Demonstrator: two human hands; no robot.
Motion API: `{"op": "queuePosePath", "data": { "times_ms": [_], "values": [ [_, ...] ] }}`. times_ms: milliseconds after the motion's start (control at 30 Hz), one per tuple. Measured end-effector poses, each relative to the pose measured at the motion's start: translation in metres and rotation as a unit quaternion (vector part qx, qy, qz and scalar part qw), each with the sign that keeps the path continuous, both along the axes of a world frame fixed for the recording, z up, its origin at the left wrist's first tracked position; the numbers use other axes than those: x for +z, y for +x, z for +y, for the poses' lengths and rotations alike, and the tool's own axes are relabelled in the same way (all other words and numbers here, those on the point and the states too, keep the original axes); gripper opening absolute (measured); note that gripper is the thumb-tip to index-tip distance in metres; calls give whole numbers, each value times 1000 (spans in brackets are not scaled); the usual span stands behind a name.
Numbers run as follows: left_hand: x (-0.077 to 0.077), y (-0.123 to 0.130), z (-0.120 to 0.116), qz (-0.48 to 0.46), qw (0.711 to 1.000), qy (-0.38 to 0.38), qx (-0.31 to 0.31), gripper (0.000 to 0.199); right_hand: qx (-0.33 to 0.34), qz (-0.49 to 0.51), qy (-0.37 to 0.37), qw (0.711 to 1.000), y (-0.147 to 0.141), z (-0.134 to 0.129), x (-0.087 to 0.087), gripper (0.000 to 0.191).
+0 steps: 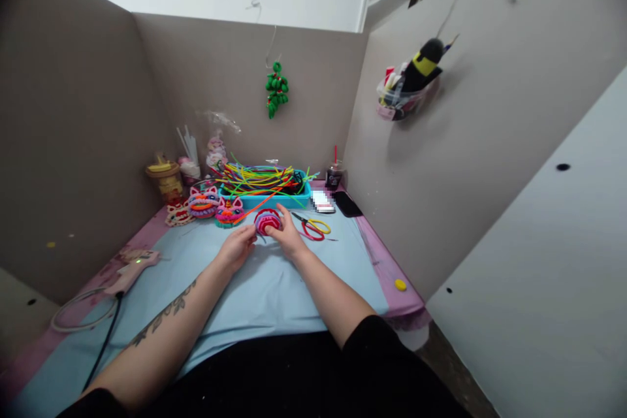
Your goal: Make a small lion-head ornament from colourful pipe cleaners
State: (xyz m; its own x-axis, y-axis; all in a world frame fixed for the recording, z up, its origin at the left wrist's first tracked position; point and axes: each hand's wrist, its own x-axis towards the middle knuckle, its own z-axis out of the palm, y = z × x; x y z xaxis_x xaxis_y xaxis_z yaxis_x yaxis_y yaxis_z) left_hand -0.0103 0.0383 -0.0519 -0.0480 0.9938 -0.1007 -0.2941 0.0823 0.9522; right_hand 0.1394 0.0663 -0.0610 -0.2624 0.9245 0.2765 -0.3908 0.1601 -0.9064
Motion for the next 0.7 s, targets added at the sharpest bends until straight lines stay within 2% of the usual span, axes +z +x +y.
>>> {"op": "queuePosePath", "data": {
  "times_ms": [167, 233, 400, 533, 633, 700],
  "values": [
    [2, -1, -4, 111, 983, 109, 97, 41, 8, 19, -18, 1000, -1, -5, 7, 70],
    [4, -3, -4, 143, 976, 130, 98, 42, 8, 13, -27, 1000, -1, -4, 5, 59],
    [0, -4, -1, 155, 984, 80, 45, 41, 12, -50, -5, 999, -2, -2, -1, 44],
    [-9, -7, 6, 174, 979, 56, 89, 33, -53, -115, 49, 991, 0, -2, -2, 35],
    [-15, -11, 12, 190, 972, 57, 126, 26, -118, -210, 131, 962, 2, -5, 1, 28],
    [-18, -13, 14, 182, 974, 42, 131, 26, -125, -307, 223, 917, 2, -9, 3, 25]
  ]
}}
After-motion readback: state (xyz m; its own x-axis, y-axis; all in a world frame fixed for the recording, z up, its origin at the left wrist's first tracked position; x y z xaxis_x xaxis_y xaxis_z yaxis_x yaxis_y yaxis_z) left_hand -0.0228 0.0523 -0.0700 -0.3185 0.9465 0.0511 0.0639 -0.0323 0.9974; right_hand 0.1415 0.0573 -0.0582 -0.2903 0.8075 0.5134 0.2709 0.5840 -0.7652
